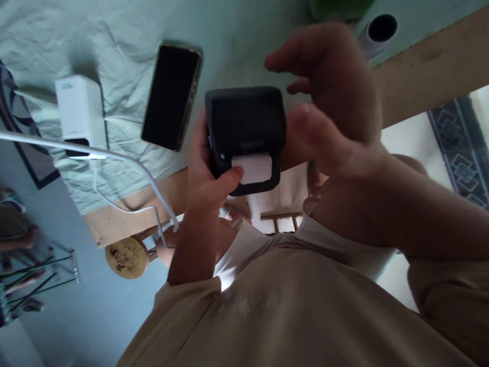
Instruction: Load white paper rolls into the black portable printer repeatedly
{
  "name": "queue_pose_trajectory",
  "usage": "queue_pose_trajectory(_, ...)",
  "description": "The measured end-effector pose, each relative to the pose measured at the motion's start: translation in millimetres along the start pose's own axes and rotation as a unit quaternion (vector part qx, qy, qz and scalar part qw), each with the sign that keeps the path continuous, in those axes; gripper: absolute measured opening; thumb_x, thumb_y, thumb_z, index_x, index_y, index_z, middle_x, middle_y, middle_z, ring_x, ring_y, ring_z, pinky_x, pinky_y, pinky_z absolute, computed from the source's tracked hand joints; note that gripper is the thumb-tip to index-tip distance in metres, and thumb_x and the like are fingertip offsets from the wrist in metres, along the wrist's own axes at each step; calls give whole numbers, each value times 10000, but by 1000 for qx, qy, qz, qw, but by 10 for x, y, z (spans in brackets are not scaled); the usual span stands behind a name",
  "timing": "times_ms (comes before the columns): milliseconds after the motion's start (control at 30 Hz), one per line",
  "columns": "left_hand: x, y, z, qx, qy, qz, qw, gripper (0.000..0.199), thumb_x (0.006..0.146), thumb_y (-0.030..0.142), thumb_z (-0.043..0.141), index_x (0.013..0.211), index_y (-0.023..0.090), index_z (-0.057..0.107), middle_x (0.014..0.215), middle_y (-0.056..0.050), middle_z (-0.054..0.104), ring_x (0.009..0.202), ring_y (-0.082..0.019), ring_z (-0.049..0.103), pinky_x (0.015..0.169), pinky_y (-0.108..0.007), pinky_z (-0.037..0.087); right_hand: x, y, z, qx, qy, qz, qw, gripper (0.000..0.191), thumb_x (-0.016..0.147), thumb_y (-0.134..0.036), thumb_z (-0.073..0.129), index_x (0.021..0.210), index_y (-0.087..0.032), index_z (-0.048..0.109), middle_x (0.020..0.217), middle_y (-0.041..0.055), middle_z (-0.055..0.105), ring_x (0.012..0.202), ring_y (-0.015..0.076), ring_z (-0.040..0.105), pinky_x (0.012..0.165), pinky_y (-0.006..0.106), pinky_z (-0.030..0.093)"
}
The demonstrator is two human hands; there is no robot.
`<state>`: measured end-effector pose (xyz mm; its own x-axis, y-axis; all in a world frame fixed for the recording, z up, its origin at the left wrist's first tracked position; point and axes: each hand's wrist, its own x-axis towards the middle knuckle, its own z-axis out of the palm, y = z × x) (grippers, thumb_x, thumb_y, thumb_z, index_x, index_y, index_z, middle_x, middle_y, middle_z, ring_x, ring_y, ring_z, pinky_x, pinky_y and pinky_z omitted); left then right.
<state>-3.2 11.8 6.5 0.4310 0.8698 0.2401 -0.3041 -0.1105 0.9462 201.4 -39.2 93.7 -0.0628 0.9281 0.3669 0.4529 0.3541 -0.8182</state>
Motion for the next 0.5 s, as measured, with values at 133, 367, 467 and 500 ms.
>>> queue_pose_trajectory(133,8,-23,-27,-11,-24,6,1000,825,616,395,844,1375,347,523,1335,-23,602,1287,-285,582,1092,-467,547,4,27,40,-18,-22,12,1000,406,955,-436,473,1248,-156,480,1303,9,545,1233,98,534,1065,276,469)
queue_pose_trajectory(367,-6,42,49,-62,12,-13,998,694,674,423,770,1336,356,575,1333,14,615,1296,-220,572,1132,-345,502,51,191,250,67,-77,71,992,690,811,-523,645,1330,-157,375,1367,76,480,1177,125,544,1124,311,497)
queue_pose_trajectory(467,22,106,129,-52,42,-20,998,603,762,548,629,1304,287,587,1389,-17,582,1377,-243,503,1249,-389,368,55,228,297,73,-60,58,994,688,793,-515,661,1319,-175,375,1368,80,472,1216,143,516,1135,332,484)
queue_pose_trajectory(500,31,133,150,-11,49,-39,998,642,761,621,591,1307,284,572,1403,-18,571,1393,-248,487,1245,-388,372,55,234,296,82,-58,55,993,678,793,-510,666,1310,-176,382,1364,80,474,1232,147,509,1145,337,477)
